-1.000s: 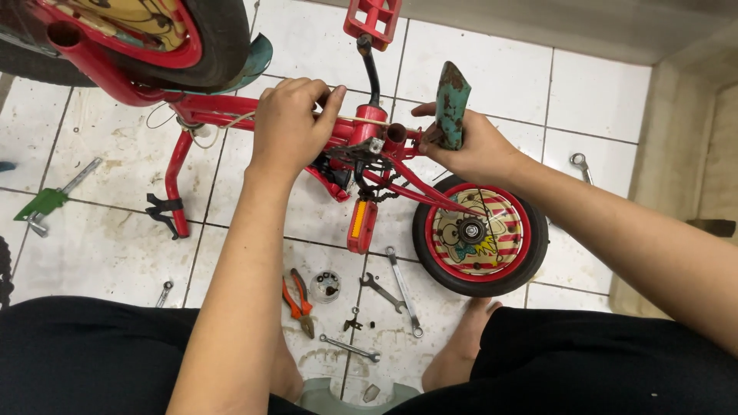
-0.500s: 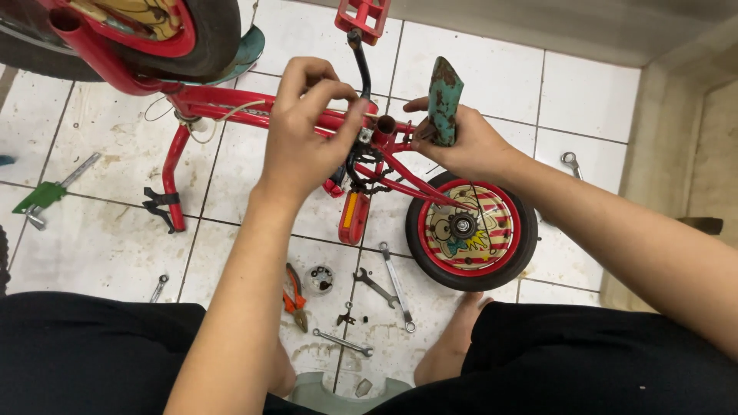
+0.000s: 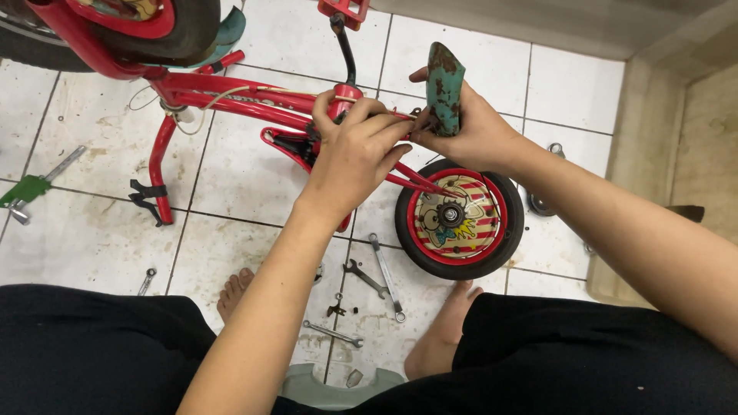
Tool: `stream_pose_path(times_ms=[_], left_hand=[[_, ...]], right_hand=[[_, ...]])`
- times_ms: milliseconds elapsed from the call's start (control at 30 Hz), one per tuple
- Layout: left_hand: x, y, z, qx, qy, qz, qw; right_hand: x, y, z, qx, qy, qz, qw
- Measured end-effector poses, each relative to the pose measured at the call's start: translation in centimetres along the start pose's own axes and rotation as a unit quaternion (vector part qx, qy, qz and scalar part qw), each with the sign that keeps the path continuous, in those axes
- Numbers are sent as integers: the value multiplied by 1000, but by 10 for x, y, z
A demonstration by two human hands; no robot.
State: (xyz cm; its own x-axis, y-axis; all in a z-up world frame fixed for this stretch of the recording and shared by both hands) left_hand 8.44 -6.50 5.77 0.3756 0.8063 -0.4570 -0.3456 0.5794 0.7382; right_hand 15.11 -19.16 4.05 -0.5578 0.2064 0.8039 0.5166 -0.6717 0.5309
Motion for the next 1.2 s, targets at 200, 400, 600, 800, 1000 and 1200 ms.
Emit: stream_pose_path(times_ms=[200, 400, 600, 800, 1000, 1200], left_hand=[[2, -5, 5, 10, -6, -7, 1000], [2, -4, 7, 20, -8, -11, 1000], [9, -10, 6, 37, -5, -9, 999], [12, -17, 5, 21, -12, 47, 999], [14, -43, -4, -88, -32, 145, 985], [12, -35, -5, -86, 18, 207, 974]], right_hand=[[-3, -1, -5, 14, -23, -6, 1000], [-8, -6, -3, 24, -16, 8, 1000], [-13, -10, 1, 29, -17, 17, 999], [-23, -11, 1, 7, -42, 1, 999], [-50, -24, -9, -56, -63, 20, 996], [-32, -23, -1, -22, -40, 25, 999]])
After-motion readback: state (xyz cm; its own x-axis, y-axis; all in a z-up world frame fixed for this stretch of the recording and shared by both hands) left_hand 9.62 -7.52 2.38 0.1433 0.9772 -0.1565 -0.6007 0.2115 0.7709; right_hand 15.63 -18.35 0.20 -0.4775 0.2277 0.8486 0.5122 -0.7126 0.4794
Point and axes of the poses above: each hand's wrist, its own z-axis towards the middle knuckle, its own y-axis out of the back of the hand, x = y × z, the point moved 8 cm from there along z, towards the middle knuckle, and after that the axes turned 12 degrees about y, right-handed, at the moved point
